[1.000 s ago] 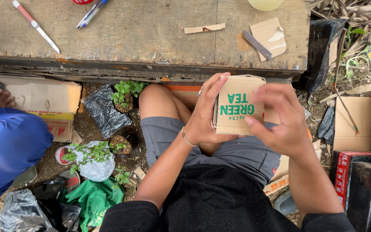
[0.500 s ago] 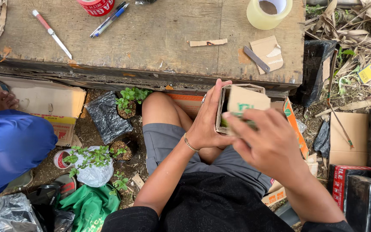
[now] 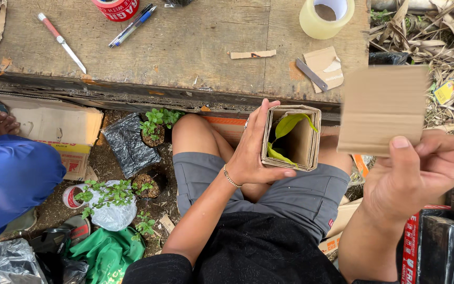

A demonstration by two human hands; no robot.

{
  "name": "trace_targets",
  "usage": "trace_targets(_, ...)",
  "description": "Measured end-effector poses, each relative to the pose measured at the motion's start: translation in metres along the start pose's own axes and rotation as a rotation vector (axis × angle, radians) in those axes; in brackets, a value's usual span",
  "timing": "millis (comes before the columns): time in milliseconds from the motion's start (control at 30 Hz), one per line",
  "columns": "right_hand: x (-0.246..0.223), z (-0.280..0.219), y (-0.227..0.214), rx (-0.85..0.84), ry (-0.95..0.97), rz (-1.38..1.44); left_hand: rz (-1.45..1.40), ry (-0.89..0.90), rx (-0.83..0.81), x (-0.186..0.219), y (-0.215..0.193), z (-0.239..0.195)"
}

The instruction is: The person assembles a small cardboard box around a potted plant, trims the flaps with a knife, and then tapes a larger cardboard box shut. The person uses a utility knife to cut the cardboard and clear packing tape to seal the larger box.

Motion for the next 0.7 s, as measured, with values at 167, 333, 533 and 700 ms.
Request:
trace_targets(167, -0.008, -0.057, 0.014, -0.137, 0.103, -0.173, 0.051, -0.07, 0.003, -0.008, 0.005, -0.006)
trace_targets(333, 0.002, -0.077, 0.039, -0.443, -0.272, -0.57, 0.113, -0.075, -0.028, -0.015, 0.008, -0.006)
trace_targets(533, 0.013, -0.062, 0.032, -0.323, -0.193, -0.708, 0.077, -0.026, -0.023, -0.002, 0.004, 0.0)
trace_targets(700, 0.03, -0.046, 0.024, -0.316, 0.129, -0.826, 0.058, -0.042, -0.02, -0.001, 0.003, -0.002)
Point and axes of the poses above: each hand's wrist, its own z-axis towards the middle knuckle, its own y-axis out of the palm, x = y × z, the point moved 3 cm from there along z, towards the middle knuckle, and after that the axes turned 10 degrees about x, right-handed, at the moved point
